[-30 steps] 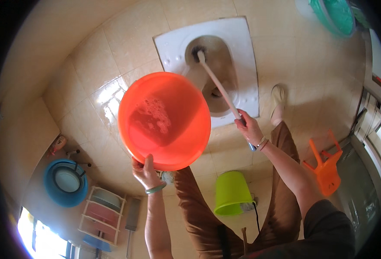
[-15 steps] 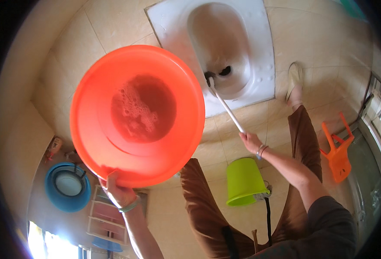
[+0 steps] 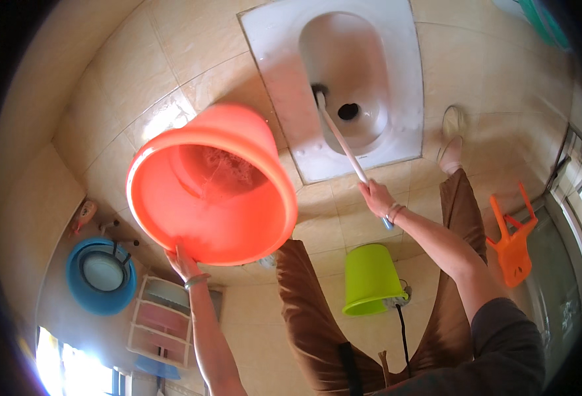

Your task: The person cleans a squat toilet by pouring water from a red basin and scrubbing with a long-handled brush. They then rinse the basin and proceed to clean a white sink, applying a white powder and scrubbing the basin with a cloth.

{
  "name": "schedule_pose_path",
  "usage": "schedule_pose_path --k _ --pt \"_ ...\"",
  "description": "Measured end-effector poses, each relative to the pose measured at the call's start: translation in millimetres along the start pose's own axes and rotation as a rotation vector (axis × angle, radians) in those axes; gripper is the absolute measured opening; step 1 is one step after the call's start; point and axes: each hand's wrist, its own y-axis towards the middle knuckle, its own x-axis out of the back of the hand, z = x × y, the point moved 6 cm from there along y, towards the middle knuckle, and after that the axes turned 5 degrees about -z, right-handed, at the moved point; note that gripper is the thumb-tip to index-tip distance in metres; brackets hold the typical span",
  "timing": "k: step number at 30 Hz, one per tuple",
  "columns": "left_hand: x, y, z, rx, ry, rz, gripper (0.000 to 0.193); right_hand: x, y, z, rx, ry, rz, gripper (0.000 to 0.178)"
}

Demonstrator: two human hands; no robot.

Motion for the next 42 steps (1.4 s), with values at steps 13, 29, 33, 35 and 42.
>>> schedule_pose_path --k 13,29,33,35,42 --pt "-153 -255 216 0.714 0.163 0.795 0.052 -5 -18 -40 0.109 -0.016 0.100 0.039" --pt "-418 -204 118 -0.048 0.226 0.611 0.038 42 109 58 0.323 0.082 0.057 0.027" --pt "-374 -250 174 0.089 0.307 0.669 0.033 5 48 -4 0.169 0.101 0.157 0.037" --pt "-341 -282 216 0.166 0.345 0.729 0.031 -35 -14 -77 0.052 0.144 0.184 0.037" --pt "-454 -205 114 -0.017 0.108 0.788 0.035 16 116 13 0.198 0.150 0.143 0.034"
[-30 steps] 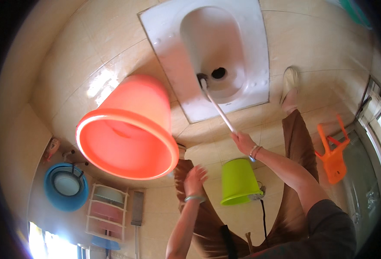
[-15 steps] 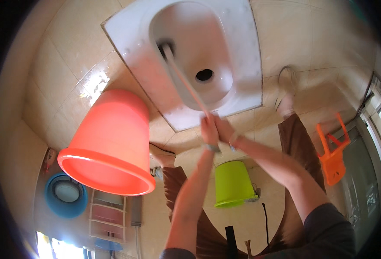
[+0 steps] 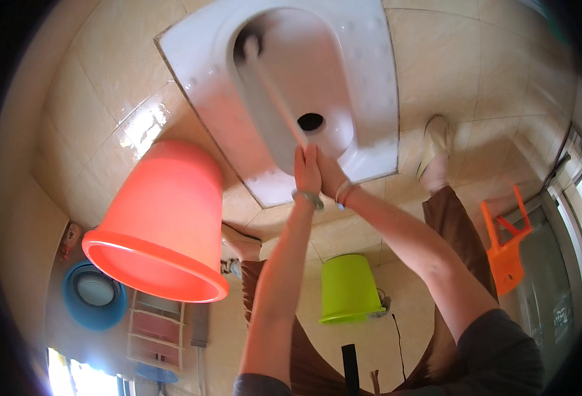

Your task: The person cleans a squat toilet by pouring water from a red basin and scrubbing with a long-handled brush. They then rinse the basin and proceed to clean a white sink, applying a white powder and scrubbing the basin with a cloth.

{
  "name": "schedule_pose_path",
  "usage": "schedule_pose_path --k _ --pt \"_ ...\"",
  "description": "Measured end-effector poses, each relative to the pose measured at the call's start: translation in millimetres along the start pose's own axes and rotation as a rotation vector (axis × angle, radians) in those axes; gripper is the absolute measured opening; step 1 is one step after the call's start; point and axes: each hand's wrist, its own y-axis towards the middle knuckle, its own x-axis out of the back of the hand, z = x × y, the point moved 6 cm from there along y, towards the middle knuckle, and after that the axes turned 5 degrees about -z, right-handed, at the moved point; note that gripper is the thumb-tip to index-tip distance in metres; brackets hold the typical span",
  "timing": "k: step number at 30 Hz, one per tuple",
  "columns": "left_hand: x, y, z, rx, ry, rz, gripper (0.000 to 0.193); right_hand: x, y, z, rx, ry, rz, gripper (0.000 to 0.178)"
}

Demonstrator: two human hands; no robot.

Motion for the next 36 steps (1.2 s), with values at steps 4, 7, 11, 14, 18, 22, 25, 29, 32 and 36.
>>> schedule_pose_path --k 4,7,11,14,18,22,25,29,32,36 --pt "9 -154 118 0.345 0.111 -0.128 0.036 -54 -134 -76 -0.256 -0.028 0.139 0.036" --pt "3 -135 123 0.292 0.075 -0.142 0.031 -28 -111 -57 -0.069 -0.127 0.075 0.035" --pt "-46 19 0 -0.054 0.013 0.065 0.032 58 35 7 0.099 -0.268 -0.251 0.032" --pt "-84 -15 56 -0.086 0.360 0.030 0.042 68 -31 -20 -0.008 -0.147 -0.368 0.038" --pt "-105 -144 168 0.369 0.169 0.365 0.047 30 -147 -120 -0.300 -0.144 -0.255 0.045" --pt "-70 -78 91 0.139 0.331 0.280 0.046 35 -84 -55 -0.187 0.051 -0.400 0.045" --pt "-52 22 -9 0.020 0.274 0.252 0.049 58 -4 2 -0.111 0.018 -0.378 0.043" --pt "-55 -46 97 0.107 0.038 0.029 0.060 32 -54 -33 -0.183 -0.280 -0.081 0.039" --pt "-97 -152 180 0.516 -0.262 0.173 0.055 40 -144 -72 -0.349 -0.231 0.120 0.040" --pt "-115 -170 97 0.830 -0.669 0.340 0.053 106 -168 0 -0.128 -0.497 0.097 0.055"
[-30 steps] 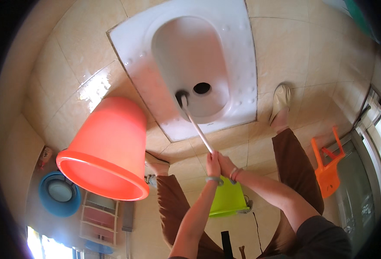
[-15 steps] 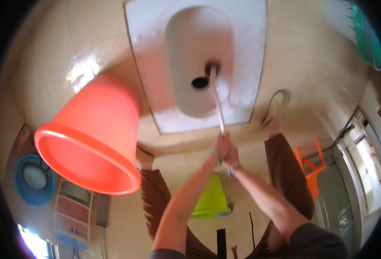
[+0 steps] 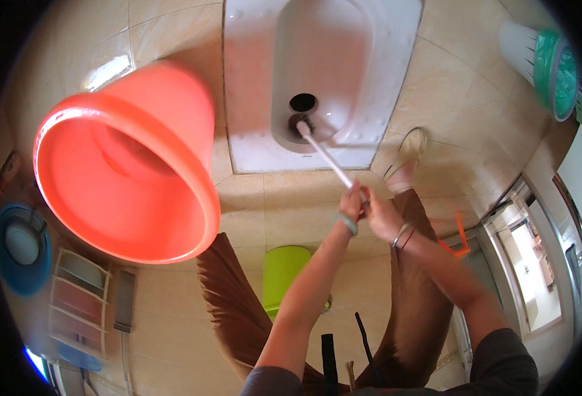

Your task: The person cleans a squat toilet by pouring water from a red basin and scrubbing with a long-handled brush. They then rinse the basin and proceed to clean a white sink, applying a white powder and scrubbing the basin with a cloth.

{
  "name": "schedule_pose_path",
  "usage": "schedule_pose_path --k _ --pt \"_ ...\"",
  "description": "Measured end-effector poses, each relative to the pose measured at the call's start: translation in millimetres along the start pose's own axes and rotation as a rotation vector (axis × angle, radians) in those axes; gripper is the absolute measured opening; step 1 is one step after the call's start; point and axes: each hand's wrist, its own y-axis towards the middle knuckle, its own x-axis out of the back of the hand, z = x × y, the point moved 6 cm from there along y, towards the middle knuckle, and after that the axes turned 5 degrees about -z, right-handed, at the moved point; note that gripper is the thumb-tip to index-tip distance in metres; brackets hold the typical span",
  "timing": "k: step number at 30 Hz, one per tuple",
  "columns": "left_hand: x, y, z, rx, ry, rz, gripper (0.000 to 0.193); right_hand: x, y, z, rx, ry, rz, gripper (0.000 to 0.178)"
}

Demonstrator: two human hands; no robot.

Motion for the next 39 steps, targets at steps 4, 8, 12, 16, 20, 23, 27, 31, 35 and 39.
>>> schedule_pose_path --k 4,8,12,16,20,23,27,31,35,39 --pt "-60 48 -42 -0.132 0.109 -0.136 0.052 54 43 20 -0.054 -0.486 0.033 0.054" --pt "-15 43 -17 -0.436 0.081 -0.211 0.049 2 45 -4 -0.046 -0.242 0.122 0.039" --pt "55 -6 -51 -0.340 0.069 -0.179 0.050 -27 30 75 -0.242 0.102 0.208 0.040" --pt "59 139 -2 -1.393 1.396 -0.462 0.036 -22 53 51 0.116 -0.347 0.200 0.036" --pt "-98 77 -34 -0.520 0.782 -0.046 0.034 76 35 4 -0.100 -0.318 -0.001 0.046" --pt "-59 84 -4 -0.142 -0.051 0.139 0.043 59 7 40 0.188 -0.255 -0.023 0.057" --pt "-7 -34 -53 -0.072 -0.144 -0.045 0.040 52 -8 84 0.060 -0.733 0.144 0.056" --pt "54 -78 -88 -0.412 -0.258 -0.209 0.046 62 31 100 -0.051 -0.890 0.108 0.055" --pt "77 -147 -129 -0.661 -0.203 -0.337 0.036 67 55 104 -0.058 -0.832 0.129 0.053" --pt "82 -221 -150 -0.792 -0.037 -0.265 0.030 85 55 86 -0.002 -0.932 0.055 0.056"
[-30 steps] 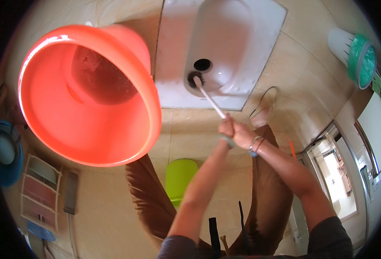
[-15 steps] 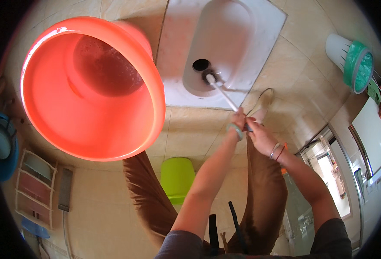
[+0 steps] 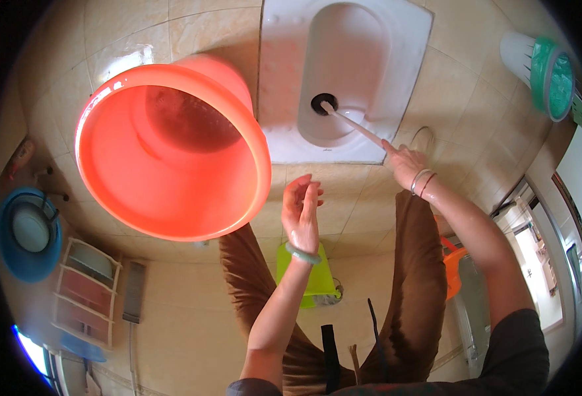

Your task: The person cleans a squat toilet by pouring water from a red basin and scrubbing with a long-handled brush. They then rinse the basin and proceed to clean a white sink, applying a white powder and scrubbing the basin with a cloth.

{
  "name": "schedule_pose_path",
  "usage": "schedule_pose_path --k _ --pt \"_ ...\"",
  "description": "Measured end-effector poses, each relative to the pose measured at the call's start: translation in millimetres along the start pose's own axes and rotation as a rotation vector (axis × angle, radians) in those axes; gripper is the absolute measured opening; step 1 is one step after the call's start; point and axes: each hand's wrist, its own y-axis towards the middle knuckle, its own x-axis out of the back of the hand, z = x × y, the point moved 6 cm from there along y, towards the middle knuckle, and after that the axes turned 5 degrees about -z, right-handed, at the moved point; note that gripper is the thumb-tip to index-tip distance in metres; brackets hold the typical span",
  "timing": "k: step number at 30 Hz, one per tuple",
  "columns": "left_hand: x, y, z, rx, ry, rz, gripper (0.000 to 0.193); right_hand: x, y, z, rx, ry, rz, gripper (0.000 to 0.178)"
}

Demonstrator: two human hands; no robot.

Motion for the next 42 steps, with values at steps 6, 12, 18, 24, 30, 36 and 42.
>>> schedule_pose_path --k 6,12,18,24,30,36,42 --pt "-52 44 75 0.421 -0.018 0.175 0.064 2 51 11 0.101 0.170 0.166 0.042" --pt "-158 159 130 0.668 -0.819 0.261 0.056 -14 202 60 0.215 0.068 0.258 0.021" --pt "-130 130 176 0.778 -0.760 0.122 0.063 -63 192 50 0.168 0.110 0.289 0.058" --pt "-169 116 121 0.612 -1.073 0.314 0.059 46 129 60 0.369 -0.047 0.443 0.040" --pt "-153 187 154 0.611 -0.901 0.173 0.051 -76 246 56 0.066 0.031 0.271 0.032" --pt "-168 100 119 0.789 -0.992 0.364 0.054 31 113 42 0.301 0.083 0.408 0.059" --pt "-157 169 135 0.566 -1.029 0.075 0.045 -3 204 72 0.130 0.127 0.482 0.024"
